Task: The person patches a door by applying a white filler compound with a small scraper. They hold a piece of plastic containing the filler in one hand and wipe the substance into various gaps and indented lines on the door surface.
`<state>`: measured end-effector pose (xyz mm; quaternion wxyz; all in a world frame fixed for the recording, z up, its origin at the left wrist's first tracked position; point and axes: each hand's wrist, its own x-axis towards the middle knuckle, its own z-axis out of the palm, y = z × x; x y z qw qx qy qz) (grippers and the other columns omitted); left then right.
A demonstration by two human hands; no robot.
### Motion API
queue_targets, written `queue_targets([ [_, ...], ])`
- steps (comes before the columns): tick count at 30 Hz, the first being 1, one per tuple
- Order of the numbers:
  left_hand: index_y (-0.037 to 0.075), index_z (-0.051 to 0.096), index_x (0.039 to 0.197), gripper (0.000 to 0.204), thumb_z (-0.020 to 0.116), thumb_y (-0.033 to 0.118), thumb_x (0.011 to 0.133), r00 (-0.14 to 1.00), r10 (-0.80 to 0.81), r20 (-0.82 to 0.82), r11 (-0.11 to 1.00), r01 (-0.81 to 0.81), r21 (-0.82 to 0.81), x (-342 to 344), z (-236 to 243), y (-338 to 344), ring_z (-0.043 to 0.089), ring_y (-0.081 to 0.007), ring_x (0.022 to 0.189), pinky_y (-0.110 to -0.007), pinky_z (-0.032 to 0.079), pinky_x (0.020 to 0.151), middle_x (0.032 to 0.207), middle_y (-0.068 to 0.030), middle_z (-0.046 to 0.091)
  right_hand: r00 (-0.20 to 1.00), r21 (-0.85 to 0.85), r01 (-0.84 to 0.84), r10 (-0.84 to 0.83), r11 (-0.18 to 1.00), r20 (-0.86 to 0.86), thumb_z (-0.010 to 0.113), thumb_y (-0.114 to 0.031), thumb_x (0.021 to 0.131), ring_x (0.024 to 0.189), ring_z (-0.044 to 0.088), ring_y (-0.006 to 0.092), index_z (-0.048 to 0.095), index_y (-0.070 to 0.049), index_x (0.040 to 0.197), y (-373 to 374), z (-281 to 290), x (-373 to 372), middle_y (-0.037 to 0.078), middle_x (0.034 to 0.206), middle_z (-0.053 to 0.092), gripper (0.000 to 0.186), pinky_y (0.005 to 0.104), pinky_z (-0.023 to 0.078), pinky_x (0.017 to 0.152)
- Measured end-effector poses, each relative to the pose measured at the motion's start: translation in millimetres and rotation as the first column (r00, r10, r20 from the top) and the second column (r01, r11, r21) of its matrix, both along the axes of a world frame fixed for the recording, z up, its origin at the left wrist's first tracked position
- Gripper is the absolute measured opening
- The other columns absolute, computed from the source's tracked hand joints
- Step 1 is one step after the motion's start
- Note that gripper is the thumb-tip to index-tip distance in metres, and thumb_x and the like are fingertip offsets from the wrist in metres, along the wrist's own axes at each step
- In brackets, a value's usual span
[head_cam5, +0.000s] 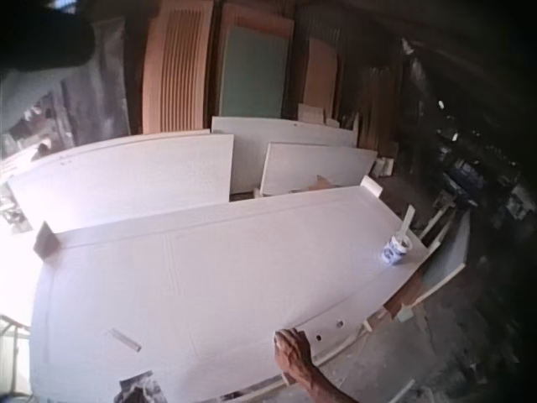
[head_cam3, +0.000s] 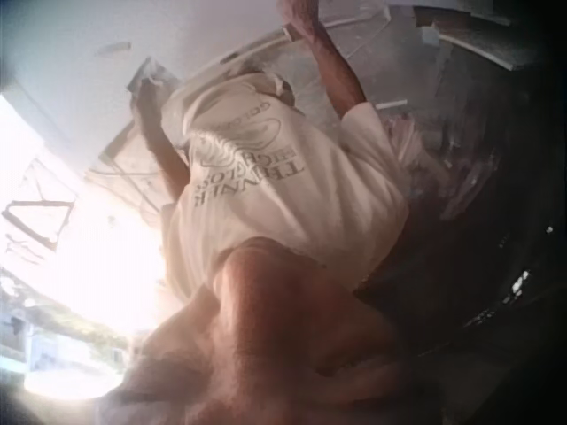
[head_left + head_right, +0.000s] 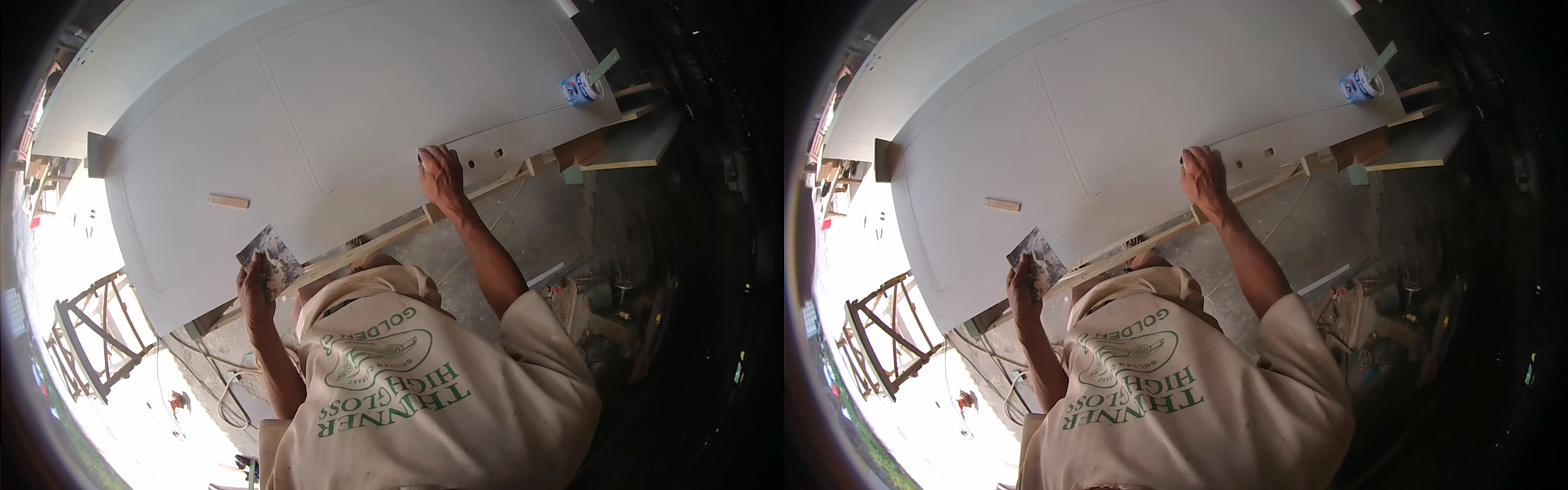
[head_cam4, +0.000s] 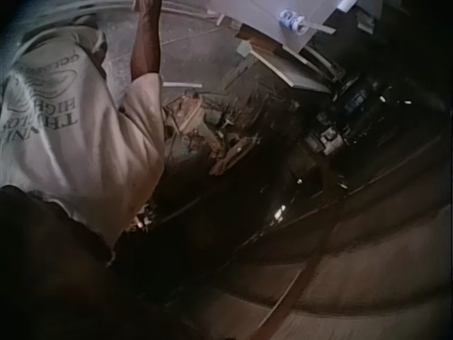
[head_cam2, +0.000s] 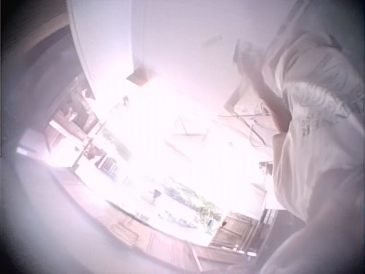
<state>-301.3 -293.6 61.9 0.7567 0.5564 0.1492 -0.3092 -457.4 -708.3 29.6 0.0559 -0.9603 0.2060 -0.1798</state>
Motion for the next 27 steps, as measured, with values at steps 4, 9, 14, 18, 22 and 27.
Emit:
queue_targets([
  [4, 0.005, 0.067, 0.103, 0.016, 0.064, 0.021, 0.102, 1.0, -0.016, -0.004, 0.996, 0.015, -0.087, 1.3, -0.5, -5.5, 0.069, -0.0133, 0.069, -0.028, 0.058, 0.062, 0.088, -0.0037, 0.072, 0.977, 0.148, -0.214, 0.213, 0.966, 0.019, 0.07, -0.005, 0.082, 0.099, 0.065, 0.0276, 0.071, -0.002, 0.107, 38.1, 13.7, 12.1, 0.01, 0.107, 0.071, 0.025, 0.0416, 0.049, 0.088],
  [9, 0.002, 0.068, 0.106, 0.02, 0.064, 0.022, 0.102, 0.998, -0.048, 0.045, 0.987, 0.055, -0.15, 6.3, 5.5, -10.2, 0.071, -0.0135, 0.072, -0.029, 0.06, 0.065, 0.09, -0.0047, 0.073, 0.866, 0.282, -0.497, 0.448, 0.821, 0.223, 0.069, -0.001, 0.082, 0.1, 0.066, 0.0245, 0.073, -0.005, 0.114, 92.9, 61.0, 32.6, 0.007, 0.113, 0.072, 0.033, 0.0393, 0.048, 0.089],
  [14, 0.0, 0.068, 0.109, 0.029, 0.061, 0.028, 0.104, 0.977, -0.145, 0.155, 0.987, 0.155, -0.05, 10.5, 23.7, -48.7, 0.071, -0.0124, 0.077, -0.028, 0.06, 0.07, 0.095, -0.0059, 0.073, 0.766, 0.258, -0.641, 0.59, 0.723, 0.254, 0.07, -0.001, 0.08, 0.103, 0.065, 0.0228, 0.072, -0.005, 0.117, 139.7, 97.7, 54.2, 0.006, 0.114, 0.072, 0.037, 0.0383, 0.048, 0.091],
  [18, -0.002, 0.068, 0.106, 0.036, 0.061, 0.033, 0.104, 0.884, -0.311, 0.35, 0.95, 0.278, 0.143, 6.6, 37.7, -83.1, 0.065, -0.0099, 0.075, -0.027, 0.054, 0.068, 0.089, -0.0054, 0.071, 0.823, 0.325, -0.567, 0.499, 0.757, 0.272, 0.071, -0.002, 0.082, 0.106, 0.065, 0.0246, 0.071, -0.004, 0.118, 148.0, 89.7, 72.4, 0.007, 0.115, 0.071, 0.036, 0.0393, 0.047, 0.092],
  [22, -0.007, 0.066, 0.096, 0.042, 0.058, 0.033, 0.104, 0.84, -0.297, 0.454, 0.949, 0.208, 0.236, 3.9, 33.4, -114.2, 0.055, -0.0113, 0.066, -0.031, 0.049, 0.06, 0.074, -0.0071, 0.066, 0.854, 0.375, -0.518, 0.445, 0.768, 0.269, 0.068, -0.003, 0.084, 0.101, 0.066, 0.0265, 0.073, -0.003, 0.112, 145.3, 82.4, 63.8, 0.011, 0.109, 0.073, 0.028, 0.0399, 0.046, 0.089],
  [27, -0.008, 0.062, 0.086, 0.044, 0.06, 0.032, 0.103, 0.842, -0.243, 0.482, 0.953, 0.116, 0.279, 3.6, 2.5, -134.6, 0.052, -0.0129, 0.061, -0.033, 0.047, 0.056, 0.067, -0.0084, 0.061, 0.849, 0.43, -0.528, 0.47, 0.733, 0.241, 0.07, -0.005, 0.083, 0.097, 0.067, 0.0265, 0.074, -0.003, 0.106, 140.3, 83.4, 41.4, 0.011, 0.105, 0.074, 0.024, 0.0406, 0.045, 0.089],
])
